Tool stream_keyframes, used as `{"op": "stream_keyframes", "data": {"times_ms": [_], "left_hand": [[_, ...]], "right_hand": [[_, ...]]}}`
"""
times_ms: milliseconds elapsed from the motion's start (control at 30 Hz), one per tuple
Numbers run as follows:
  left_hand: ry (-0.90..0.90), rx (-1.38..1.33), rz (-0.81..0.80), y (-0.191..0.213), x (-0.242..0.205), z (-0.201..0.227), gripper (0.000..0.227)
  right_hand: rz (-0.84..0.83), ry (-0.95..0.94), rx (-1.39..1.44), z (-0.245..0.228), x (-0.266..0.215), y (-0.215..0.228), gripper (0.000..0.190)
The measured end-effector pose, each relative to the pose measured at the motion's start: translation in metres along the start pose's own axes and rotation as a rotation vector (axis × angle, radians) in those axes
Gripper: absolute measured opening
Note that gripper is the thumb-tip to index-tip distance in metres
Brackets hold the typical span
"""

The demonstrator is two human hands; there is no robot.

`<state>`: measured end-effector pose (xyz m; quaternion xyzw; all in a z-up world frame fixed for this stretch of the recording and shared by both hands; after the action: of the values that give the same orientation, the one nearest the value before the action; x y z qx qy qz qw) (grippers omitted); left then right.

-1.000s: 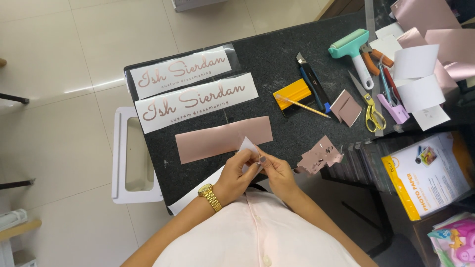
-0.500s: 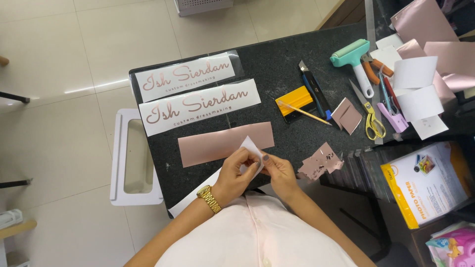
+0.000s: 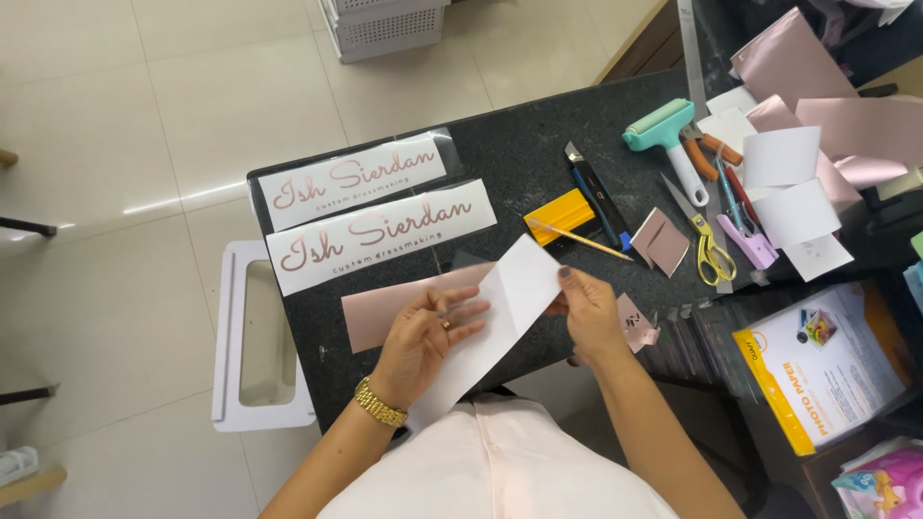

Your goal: Removing excess vinyl material from a cut decal using a weeding tool to reveal the final design.

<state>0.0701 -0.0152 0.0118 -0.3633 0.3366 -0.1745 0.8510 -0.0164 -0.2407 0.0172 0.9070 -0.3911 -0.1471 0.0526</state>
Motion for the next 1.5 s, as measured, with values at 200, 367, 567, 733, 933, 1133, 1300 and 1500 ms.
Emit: {"op": "stream_keyframes", "data": {"times_ms": [200,367,567,733,933,1133,1300,1500], "left_hand": [[-0.009,-0.229,0.034,0.005,-0.01,0.038,0.007],[-0.134,-0.248,0.036,0.005,-0.029,0.082,0.01],[-0.307,-0.275,0.018,0.001,-0.043,0.123,0.007],[-0.413,-0.239,0.012,-0.004,-0.053,0.147,0.009],[-0.558,-0.262,0.129,-0.014,-0.069,0.183,0.009],[-0.726,0.002,0.256,-0.045,-0.071,0.189,0.006],[-0.981,0.176,0.232,-0.069,-0.058,0.167,0.011],[-1.421,0.502,0.238,-0.101,-0.06,0.151,0.009]], "right_hand": [[0.328,0.025,-0.054,-0.006,0.034,0.05,0.036],[0.498,-0.066,0.011,-0.017,0.088,0.112,0.023],[0.604,-0.127,0.079,0.0,0.183,0.197,0.016],[0.711,-0.159,0.093,0.007,0.234,0.237,0.022],[0.859,-0.193,-0.218,0.025,0.277,0.296,0.028],[1.008,0.808,-0.839,-0.105,0.203,0.218,0.035],[0.086,1.252,-0.434,-0.29,-0.005,-0.026,0.028],[-0.029,1.198,-1.223,-0.323,-0.076,-0.175,0.077]]}}
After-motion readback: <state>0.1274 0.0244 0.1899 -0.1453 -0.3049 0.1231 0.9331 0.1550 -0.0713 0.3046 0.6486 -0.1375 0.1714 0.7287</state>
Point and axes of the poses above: each hand's wrist, its own x-axis towards the middle knuckle, its own y-axis out of the back of the hand, z = x × y, the point moved 2 cm from there along x, towards the middle knuckle, and after that the axes turned 13 degrees about z, right-handed, at the moved point
